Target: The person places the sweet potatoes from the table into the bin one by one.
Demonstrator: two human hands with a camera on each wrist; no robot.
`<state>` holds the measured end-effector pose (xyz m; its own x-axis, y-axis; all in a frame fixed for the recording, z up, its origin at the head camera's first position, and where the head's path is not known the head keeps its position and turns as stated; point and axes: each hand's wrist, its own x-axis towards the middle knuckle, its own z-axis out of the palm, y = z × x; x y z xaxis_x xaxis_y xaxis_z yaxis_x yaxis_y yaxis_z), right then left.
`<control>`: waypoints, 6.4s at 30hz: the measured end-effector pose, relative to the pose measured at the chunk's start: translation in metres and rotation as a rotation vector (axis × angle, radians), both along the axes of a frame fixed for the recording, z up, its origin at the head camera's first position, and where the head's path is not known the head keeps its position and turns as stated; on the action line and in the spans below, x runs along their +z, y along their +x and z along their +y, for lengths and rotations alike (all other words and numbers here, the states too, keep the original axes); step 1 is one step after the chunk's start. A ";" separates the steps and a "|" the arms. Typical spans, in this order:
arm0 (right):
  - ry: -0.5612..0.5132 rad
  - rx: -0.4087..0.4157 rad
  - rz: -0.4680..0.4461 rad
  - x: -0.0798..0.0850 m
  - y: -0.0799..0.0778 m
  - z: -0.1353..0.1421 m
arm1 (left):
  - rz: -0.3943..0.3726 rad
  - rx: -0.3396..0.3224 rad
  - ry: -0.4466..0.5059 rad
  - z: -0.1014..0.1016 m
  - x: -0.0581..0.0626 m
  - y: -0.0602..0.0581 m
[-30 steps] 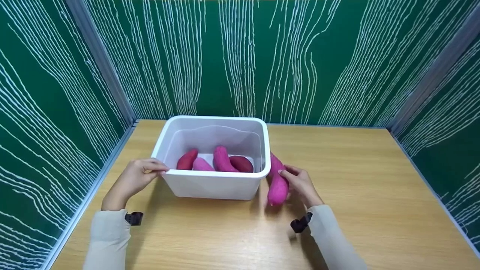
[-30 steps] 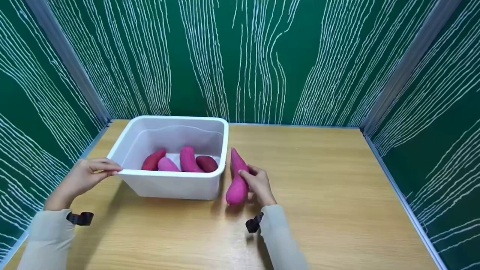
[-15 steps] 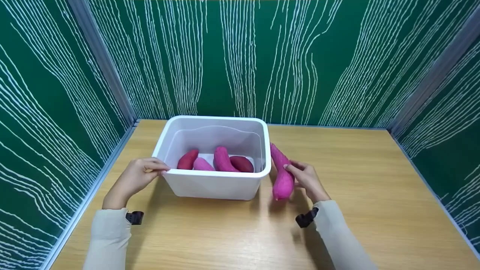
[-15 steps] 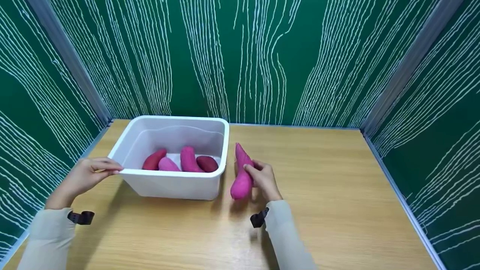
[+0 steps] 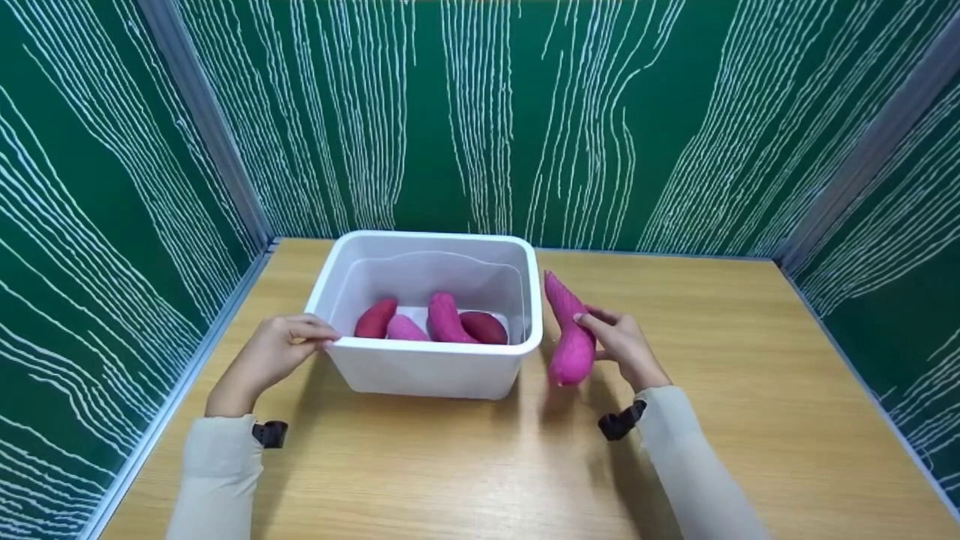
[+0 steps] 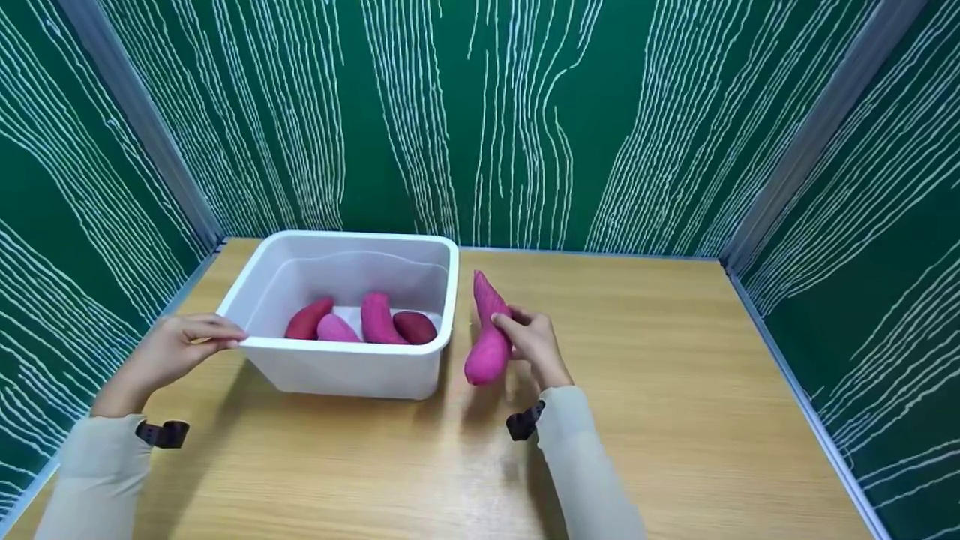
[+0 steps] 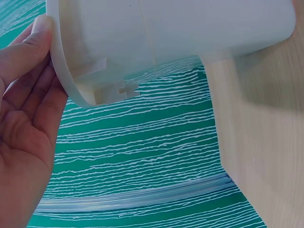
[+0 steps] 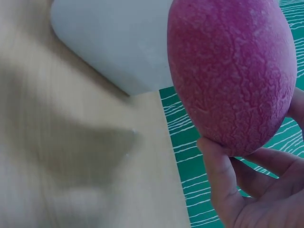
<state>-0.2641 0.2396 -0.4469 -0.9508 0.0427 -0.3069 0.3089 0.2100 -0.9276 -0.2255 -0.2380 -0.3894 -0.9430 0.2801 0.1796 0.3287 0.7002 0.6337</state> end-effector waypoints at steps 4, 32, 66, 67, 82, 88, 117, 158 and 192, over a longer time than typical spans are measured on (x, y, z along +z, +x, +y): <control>0.008 0.008 -0.008 0.010 -0.001 0.003 | -0.012 0.005 0.005 0.000 0.000 0.000; 0.047 0.044 0.072 0.060 -0.015 0.003 | 0.031 -0.009 -0.011 0.000 -0.001 0.000; 0.059 0.076 0.139 0.095 -0.035 -0.025 | 0.022 0.003 -0.006 0.002 -0.001 0.000; 0.057 0.076 0.140 0.096 -0.036 -0.027 | 0.022 0.003 -0.004 0.002 -0.002 0.000; 0.059 0.119 0.152 0.107 -0.045 -0.053 | 0.017 -0.002 0.011 0.002 -0.002 0.000; 0.069 0.128 0.156 0.112 -0.047 -0.064 | 0.019 -0.006 0.012 0.002 -0.001 -0.001; 0.107 0.215 0.153 0.106 -0.052 -0.100 | 0.028 -0.020 0.013 0.002 -0.002 -0.002; 0.165 0.318 0.131 0.099 -0.050 -0.108 | 0.015 0.008 0.004 0.001 -0.001 -0.001; 0.103 0.263 0.138 0.099 -0.046 -0.098 | 0.019 0.011 -0.015 0.001 -0.001 -0.001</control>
<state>-0.3098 0.1416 -0.3484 -0.9658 -0.1858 -0.1807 0.1039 0.3611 -0.9267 -0.2260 -0.2375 -0.3908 -0.9424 0.2728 0.1934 0.3330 0.7133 0.6167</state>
